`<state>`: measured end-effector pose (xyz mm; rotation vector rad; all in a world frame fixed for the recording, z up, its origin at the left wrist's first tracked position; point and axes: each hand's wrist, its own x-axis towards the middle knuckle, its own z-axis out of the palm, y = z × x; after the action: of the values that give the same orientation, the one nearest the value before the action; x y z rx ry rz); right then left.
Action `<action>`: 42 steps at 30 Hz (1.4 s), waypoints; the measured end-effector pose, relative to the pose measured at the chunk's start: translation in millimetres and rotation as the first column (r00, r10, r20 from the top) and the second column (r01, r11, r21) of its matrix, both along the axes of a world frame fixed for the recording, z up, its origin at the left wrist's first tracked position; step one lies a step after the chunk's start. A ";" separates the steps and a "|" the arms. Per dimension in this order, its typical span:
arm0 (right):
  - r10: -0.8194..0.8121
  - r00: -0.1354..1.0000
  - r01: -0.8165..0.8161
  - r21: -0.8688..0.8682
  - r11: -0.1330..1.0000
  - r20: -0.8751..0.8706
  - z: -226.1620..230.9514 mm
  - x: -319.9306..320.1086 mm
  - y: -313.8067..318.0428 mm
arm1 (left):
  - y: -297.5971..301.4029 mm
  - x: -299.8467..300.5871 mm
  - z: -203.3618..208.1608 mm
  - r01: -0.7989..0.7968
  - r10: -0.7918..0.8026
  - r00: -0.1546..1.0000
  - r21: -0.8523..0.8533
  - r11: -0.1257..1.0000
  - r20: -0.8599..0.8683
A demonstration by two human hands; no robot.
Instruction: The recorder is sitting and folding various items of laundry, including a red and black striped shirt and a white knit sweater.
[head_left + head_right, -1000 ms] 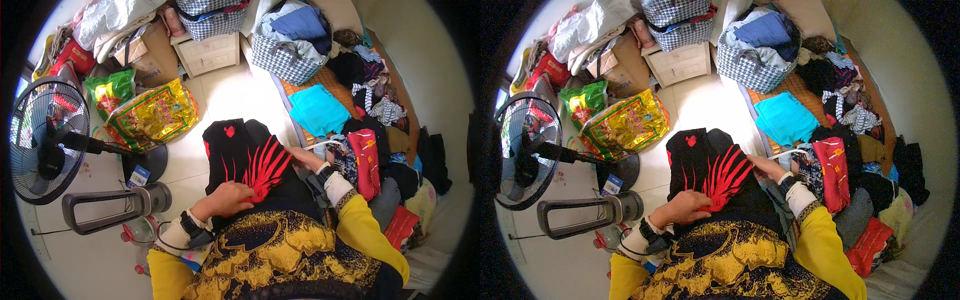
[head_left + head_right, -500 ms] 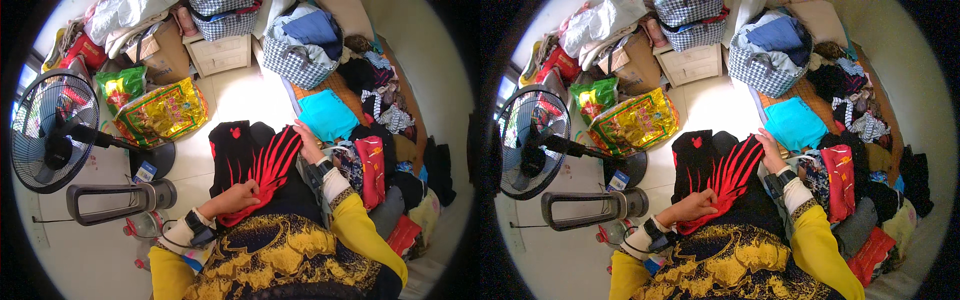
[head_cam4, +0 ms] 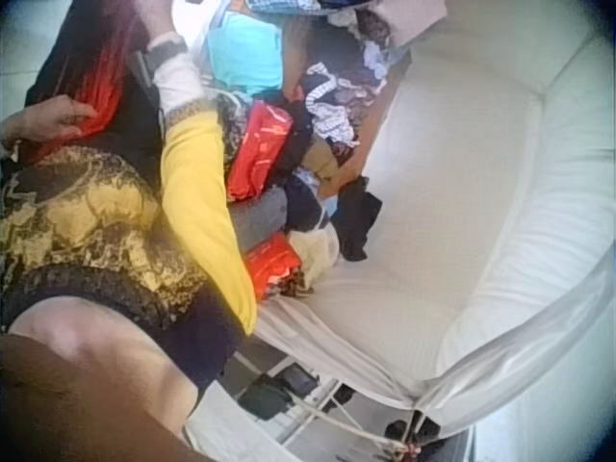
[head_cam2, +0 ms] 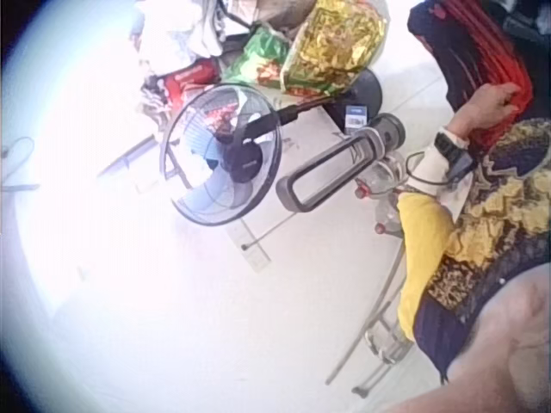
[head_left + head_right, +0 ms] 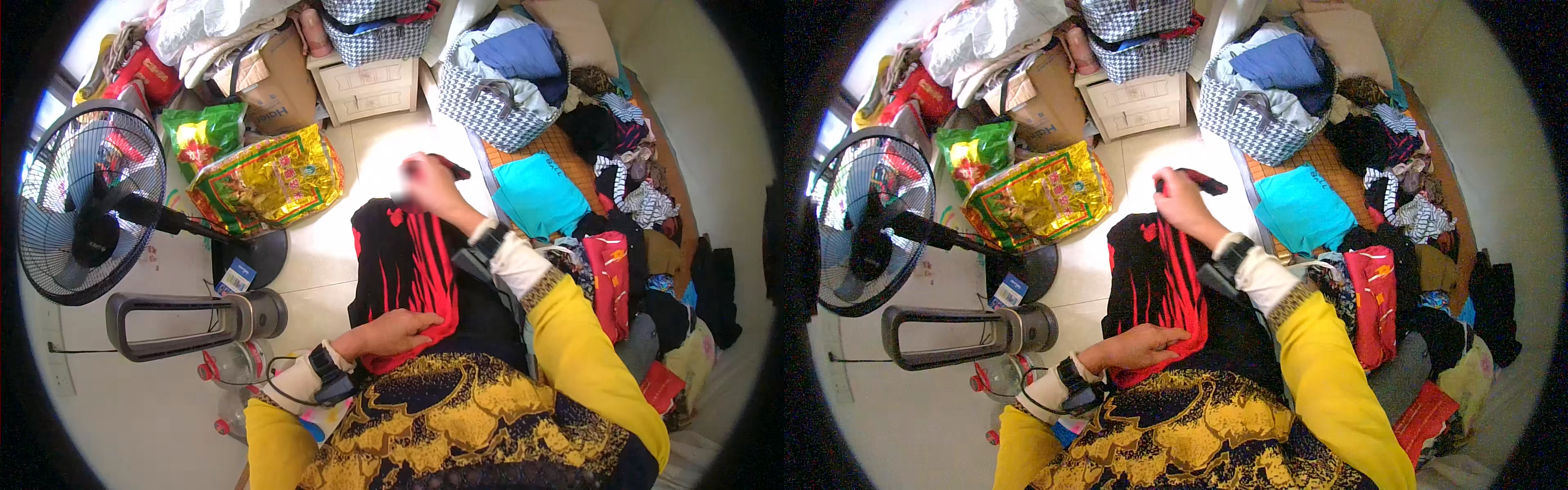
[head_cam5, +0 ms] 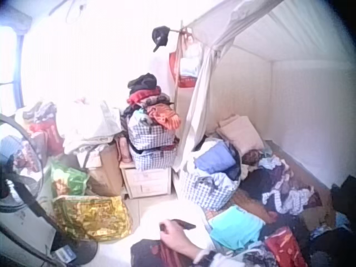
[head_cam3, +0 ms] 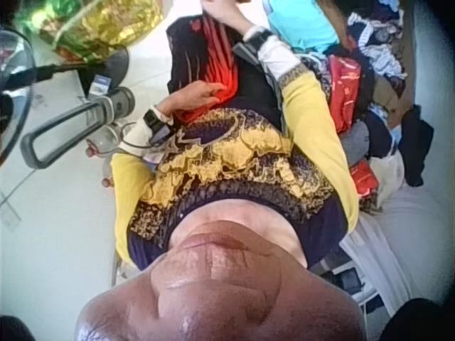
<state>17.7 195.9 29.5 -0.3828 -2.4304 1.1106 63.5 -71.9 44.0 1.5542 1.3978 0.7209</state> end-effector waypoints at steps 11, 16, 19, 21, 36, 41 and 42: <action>0.621 0.748 -0.361 -0.640 0.678 0.236 19.8 -1.4 -56.4 | -24.5 -5.1 17.5 -0.124 0.189 0.895 -0.180 0.976 0.403; 0.450 0.885 -0.290 -0.616 0.732 0.118 -9.3 3.3 -42.0 | -19.7 -12.2 21.1 -0.078 0.152 0.913 -0.204 0.976 0.378; 0.371 0.926 -0.321 -0.650 0.689 -0.064 -26.6 1.7 -46.6 | -17.9 -11.3 19.2 -0.113 0.164 0.916 -0.156 0.981 0.367; 0.382 0.923 -0.321 -0.660 0.679 -0.055 -34.2 -1.8 -52.7 | -14.0 -11.5 28.1 -0.097 0.161 0.913 -0.183 0.978 0.375; 0.761 0.597 -0.756 -0.137 0.640 0.254 -20.8 -43.5 -102.4 | -5.1 -10.5 20.4 0.030 0.017 0.906 -0.103 0.994 0.422; 0.788 0.556 -0.752 -0.243 0.613 0.264 1.7 -24.5 -112.6 | -15.0 -8.2 12.2 0.004 0.069 0.901 -0.167 0.986 0.428; 0.776 0.617 -0.691 -0.383 0.613 0.130 6.4 -20.9 -105.7 | -16.0 -6.9 10.0 -0.038 0.124 0.872 -0.188 0.981 0.474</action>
<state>-3.3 90.2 35.9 0.5120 -2.7465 1.8981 56.6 -87.9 53.9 1.0823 1.1153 0.9384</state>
